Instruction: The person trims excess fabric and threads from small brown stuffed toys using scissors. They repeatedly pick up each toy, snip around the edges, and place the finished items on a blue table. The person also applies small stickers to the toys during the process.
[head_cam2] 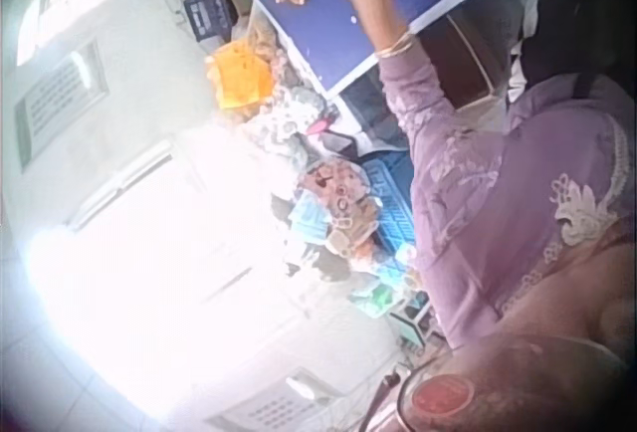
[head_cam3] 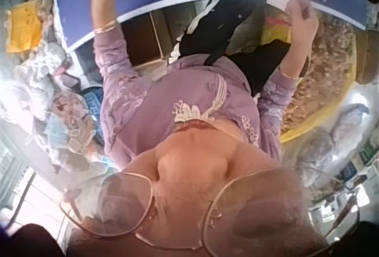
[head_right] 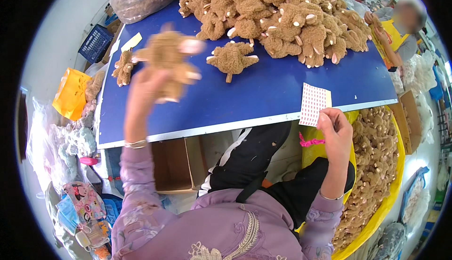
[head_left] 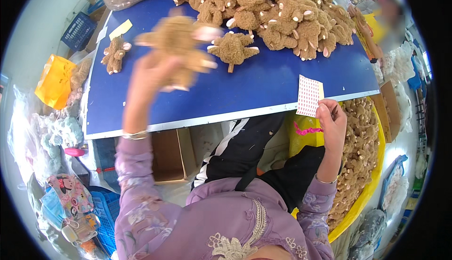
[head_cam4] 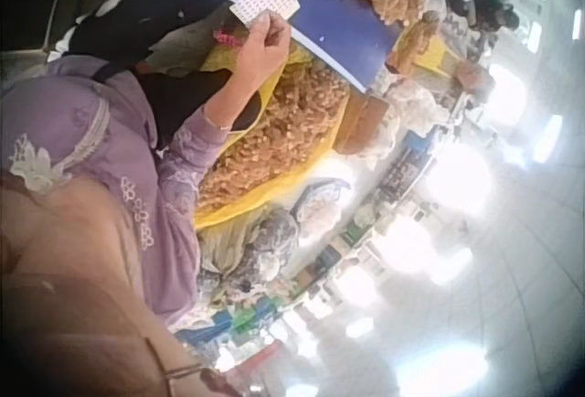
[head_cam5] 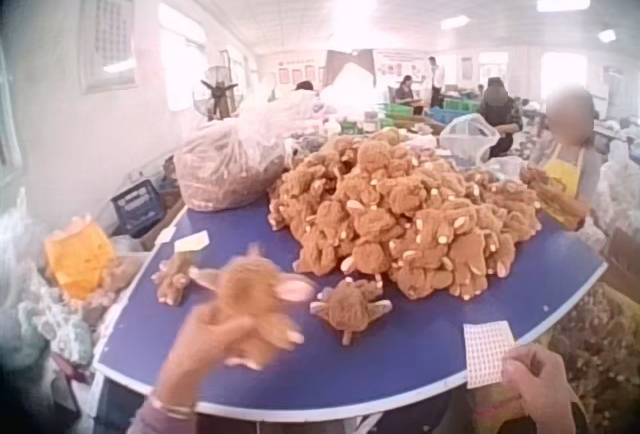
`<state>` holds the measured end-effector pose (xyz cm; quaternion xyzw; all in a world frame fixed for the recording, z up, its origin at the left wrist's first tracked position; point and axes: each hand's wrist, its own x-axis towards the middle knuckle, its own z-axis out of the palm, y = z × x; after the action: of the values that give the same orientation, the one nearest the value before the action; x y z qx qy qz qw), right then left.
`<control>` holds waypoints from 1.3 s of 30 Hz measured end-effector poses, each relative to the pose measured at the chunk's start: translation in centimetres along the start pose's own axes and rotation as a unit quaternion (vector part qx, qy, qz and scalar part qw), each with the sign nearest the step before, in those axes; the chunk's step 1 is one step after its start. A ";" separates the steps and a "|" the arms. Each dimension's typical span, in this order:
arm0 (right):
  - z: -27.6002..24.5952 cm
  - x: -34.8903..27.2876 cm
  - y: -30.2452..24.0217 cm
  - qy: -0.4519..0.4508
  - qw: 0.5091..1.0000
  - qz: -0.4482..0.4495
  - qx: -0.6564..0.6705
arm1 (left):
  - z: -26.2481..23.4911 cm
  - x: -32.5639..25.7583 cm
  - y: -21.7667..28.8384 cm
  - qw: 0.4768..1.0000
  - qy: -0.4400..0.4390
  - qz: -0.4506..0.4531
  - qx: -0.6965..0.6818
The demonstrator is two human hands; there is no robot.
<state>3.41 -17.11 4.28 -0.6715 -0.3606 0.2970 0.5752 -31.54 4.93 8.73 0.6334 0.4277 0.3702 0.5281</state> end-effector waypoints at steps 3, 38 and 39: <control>-1.9 -0.2 1.7 0.009 0.999 0.032 -0.005 | -10.5 -0.8 -2.1 0.988 0.143 0.020 0.053; 2.0 0.6 2.6 -0.160 0.987 0.016 -0.008 | 9.2 10.1 -4.9 0.874 -0.051 0.161 0.456; 3.0 1.1 2.7 -0.187 0.982 0.008 -0.012 | 8.9 10.5 -4.6 0.904 -0.044 0.130 0.405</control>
<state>1.98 -14.78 1.20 -0.6140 -0.4601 0.4176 0.4868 -20.22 11.97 2.87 0.8583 0.4310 0.2023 0.1913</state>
